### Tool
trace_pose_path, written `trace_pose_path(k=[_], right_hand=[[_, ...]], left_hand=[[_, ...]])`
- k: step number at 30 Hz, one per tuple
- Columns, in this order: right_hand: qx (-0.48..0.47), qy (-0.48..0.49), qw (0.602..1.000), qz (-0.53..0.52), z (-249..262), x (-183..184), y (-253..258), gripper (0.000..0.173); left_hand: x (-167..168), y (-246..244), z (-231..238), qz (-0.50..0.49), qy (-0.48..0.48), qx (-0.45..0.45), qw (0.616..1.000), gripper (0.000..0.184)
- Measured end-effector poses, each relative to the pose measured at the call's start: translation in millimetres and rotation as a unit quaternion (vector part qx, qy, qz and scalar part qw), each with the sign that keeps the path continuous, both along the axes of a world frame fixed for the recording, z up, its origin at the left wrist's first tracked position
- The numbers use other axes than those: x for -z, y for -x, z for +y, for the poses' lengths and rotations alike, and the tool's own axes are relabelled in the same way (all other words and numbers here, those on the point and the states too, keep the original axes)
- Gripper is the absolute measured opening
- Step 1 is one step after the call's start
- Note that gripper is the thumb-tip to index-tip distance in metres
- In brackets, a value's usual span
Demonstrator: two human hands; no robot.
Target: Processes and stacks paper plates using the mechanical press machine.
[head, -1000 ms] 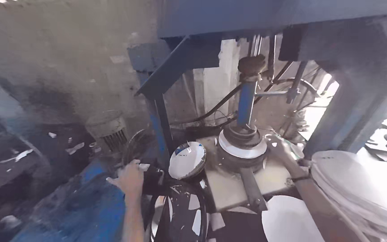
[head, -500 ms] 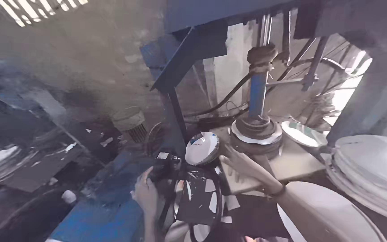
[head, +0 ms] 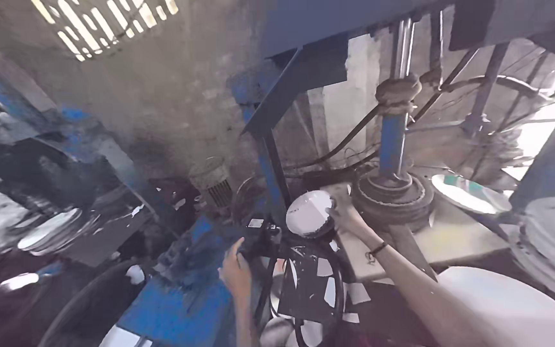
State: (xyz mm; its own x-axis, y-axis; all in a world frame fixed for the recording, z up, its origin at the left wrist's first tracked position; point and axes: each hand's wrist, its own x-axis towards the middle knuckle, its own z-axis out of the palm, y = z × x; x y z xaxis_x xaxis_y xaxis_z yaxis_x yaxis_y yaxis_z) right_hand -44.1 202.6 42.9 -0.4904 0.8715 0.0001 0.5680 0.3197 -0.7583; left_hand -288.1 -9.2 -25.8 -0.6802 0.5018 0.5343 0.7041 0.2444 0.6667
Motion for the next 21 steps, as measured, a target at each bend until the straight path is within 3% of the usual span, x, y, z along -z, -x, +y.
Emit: trace_pose_path(k=[5,7,14,17,19,21], right_hand=[[0.04,-0.033,0.992,-0.118,15.8,3.1,15.5,0.073],[0.045,-0.013,0.99,-0.133,14.6,1.1,22.0,0.067],[0.045,0.039,0.994,-0.088,14.2,5.3,25.3,0.057],[0.062,0.009,0.997,-0.049,1.3,-1.2,15.6,0.055],[0.072,-0.03,0.997,-0.017,-14.3,-16.1,-2.1,0.054],[0.049,-0.04,0.998,-0.004,-38.7,-35.6,-33.6,0.058]], left_hand=[[-3.2,0.4,1.8,-0.026,0.012,-0.01,1.0,0.039],[-3.9,1.0,2.3,-0.025,0.015,-0.015,0.999,0.039],[-5.1,-1.3,5.7,-0.014,0.011,-0.039,0.999,0.038],[-11.8,-22.1,17.1,0.039,0.007,-0.075,0.996,0.057],[-6.9,-53.4,24.8,0.073,-0.072,-0.018,0.995,0.079],[-3.4,-98.3,21.5,-0.038,-0.152,0.141,0.978,0.095]])
